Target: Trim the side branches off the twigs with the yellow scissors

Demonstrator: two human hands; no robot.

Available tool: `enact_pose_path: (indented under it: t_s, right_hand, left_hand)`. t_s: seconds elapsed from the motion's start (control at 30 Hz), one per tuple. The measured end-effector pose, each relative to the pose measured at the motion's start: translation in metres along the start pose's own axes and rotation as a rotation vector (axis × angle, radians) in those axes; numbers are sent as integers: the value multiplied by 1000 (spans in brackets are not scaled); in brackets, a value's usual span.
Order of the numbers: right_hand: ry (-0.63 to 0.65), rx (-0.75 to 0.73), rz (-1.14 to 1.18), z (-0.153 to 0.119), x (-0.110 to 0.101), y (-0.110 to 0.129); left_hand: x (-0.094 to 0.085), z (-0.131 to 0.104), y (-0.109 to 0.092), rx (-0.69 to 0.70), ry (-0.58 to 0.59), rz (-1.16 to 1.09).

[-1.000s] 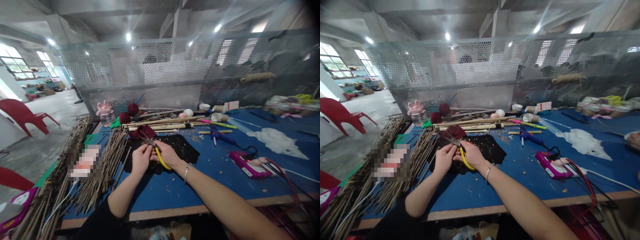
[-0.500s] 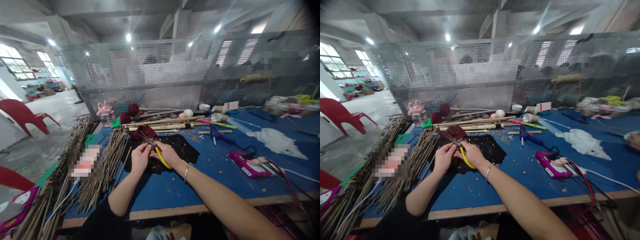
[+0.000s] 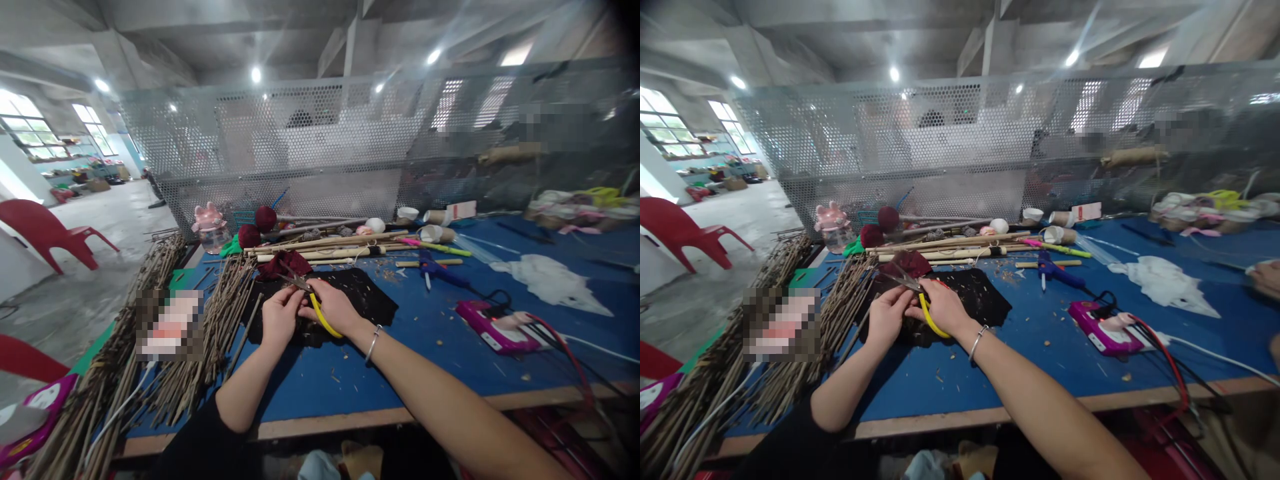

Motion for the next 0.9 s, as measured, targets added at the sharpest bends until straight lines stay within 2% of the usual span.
enact_pose_path:
  t_s: [0.2,0.33,0.57,0.9]
  right_hand:
    - [16,36,74,0,1,-4]
    - [13,29,13,0,2,-5]
    - [-38,4,-2,0,-1,-1]
    - [8,41,71,0,0,-1]
  left_hand:
    - [3,1,15,-128,-2,-173]
    - [-1,2,11,-79,-28,-91]
    - [2,1,4,-9,30,11]
    - [-3,0,-5,68,-32,120]
Point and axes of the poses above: each hand's wrist, its own z-axis towards the middle knuckle, its own x-axis out of the palm, y = z × x, the point moved 8 cm from there along z, towards the middle knuckle, and after that the axes turned 9 degrees about -z, right-handed, at the moved point
